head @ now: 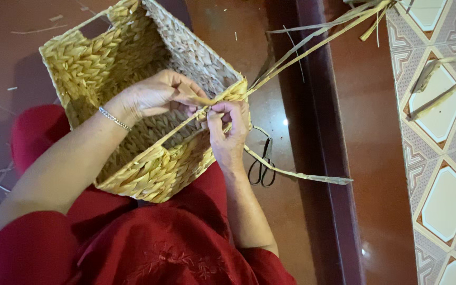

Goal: The person sits on the floor with a woven water-hyacinth basket on their lap and weaves a flat fiber strip along the basket's rim, tucking and pressing the strip through the woven edge. They pull the strip tight, work it around the rim, and continue binding the edge with the fiber strand.

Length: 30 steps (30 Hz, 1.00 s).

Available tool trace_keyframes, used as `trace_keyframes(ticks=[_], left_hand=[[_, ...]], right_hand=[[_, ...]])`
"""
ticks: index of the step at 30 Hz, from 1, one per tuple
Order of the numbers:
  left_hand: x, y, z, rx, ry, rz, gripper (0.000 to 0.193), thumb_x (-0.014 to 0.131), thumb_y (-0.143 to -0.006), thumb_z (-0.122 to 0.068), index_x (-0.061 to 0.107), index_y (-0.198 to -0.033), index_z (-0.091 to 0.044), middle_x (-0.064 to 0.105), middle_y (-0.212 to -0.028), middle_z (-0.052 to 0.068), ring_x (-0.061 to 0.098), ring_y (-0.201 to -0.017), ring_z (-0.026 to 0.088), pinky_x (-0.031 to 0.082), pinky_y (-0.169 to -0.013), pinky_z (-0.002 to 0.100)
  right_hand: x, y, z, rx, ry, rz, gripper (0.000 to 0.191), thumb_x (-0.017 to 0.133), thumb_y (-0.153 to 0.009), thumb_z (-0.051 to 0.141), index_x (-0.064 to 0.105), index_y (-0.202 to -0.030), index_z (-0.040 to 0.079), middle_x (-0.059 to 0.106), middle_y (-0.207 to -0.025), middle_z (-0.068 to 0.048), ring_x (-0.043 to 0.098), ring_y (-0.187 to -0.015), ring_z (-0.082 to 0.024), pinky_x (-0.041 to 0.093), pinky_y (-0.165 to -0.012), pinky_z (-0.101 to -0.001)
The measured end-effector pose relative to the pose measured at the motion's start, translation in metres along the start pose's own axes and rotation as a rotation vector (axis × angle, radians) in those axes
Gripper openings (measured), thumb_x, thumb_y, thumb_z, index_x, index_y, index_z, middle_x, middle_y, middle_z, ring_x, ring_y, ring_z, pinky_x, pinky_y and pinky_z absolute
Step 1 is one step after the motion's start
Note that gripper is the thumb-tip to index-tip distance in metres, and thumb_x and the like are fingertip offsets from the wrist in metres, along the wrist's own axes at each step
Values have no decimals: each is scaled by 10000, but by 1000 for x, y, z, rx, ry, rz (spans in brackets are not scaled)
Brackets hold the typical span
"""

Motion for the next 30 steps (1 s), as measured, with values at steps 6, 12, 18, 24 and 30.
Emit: trace_keyframes(ticks=[6,12,18,24,30], left_hand=[[-1,-2,-5,82,-187,-39,216,751,-882,-54,705,-1088,-6,740,-919,64,685,-778,102,571,-694,260],[-1,-1,-8,150,-226,-38,205,730,-896,-47,745,-1096,-3,745,-959,31,679,-852,62,561,-757,218],[0,-4,7,44,-149,-28,225,754,-876,-40,723,-1098,-28,730,-982,42,679,-854,81,576,-727,236],[4,-7,12,40,-49,-15,304,775,-859,-51,645,-1133,-25,734,-1010,68,715,-883,105,615,-743,250],[-1,2,3,132,-178,-93,461,768,-840,-38,611,-1272,-66,715,-996,57,692,-861,114,592,-702,257]], right_hand=[[-5,-3,18,-82,82,40,153,743,-908,74,667,-1039,55,578,-1016,-33,546,-845,-126,484,-761,-274],[-3,-10,9,36,-10,118,156,799,-866,92,690,-962,37,560,-1004,-49,543,-833,-133,490,-753,-284],[2,-11,-8,127,-65,105,120,769,-864,81,664,-872,25,542,-989,-41,598,-821,-134,520,-737,-288],[-13,4,6,-171,101,85,146,745,-865,16,599,-860,17,545,-974,-75,549,-951,-198,475,-841,-347],[-41,32,-30,204,-279,80,145,661,-896,-43,539,-848,19,601,-977,-103,553,-726,-147,483,-620,-302]])
Point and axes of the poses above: each hand's wrist, its own y-axis away from the middle knuckle, its own x-axis out of the palm, z = x × y, the point moved 8 cm from there along -y, towards the middle knuckle
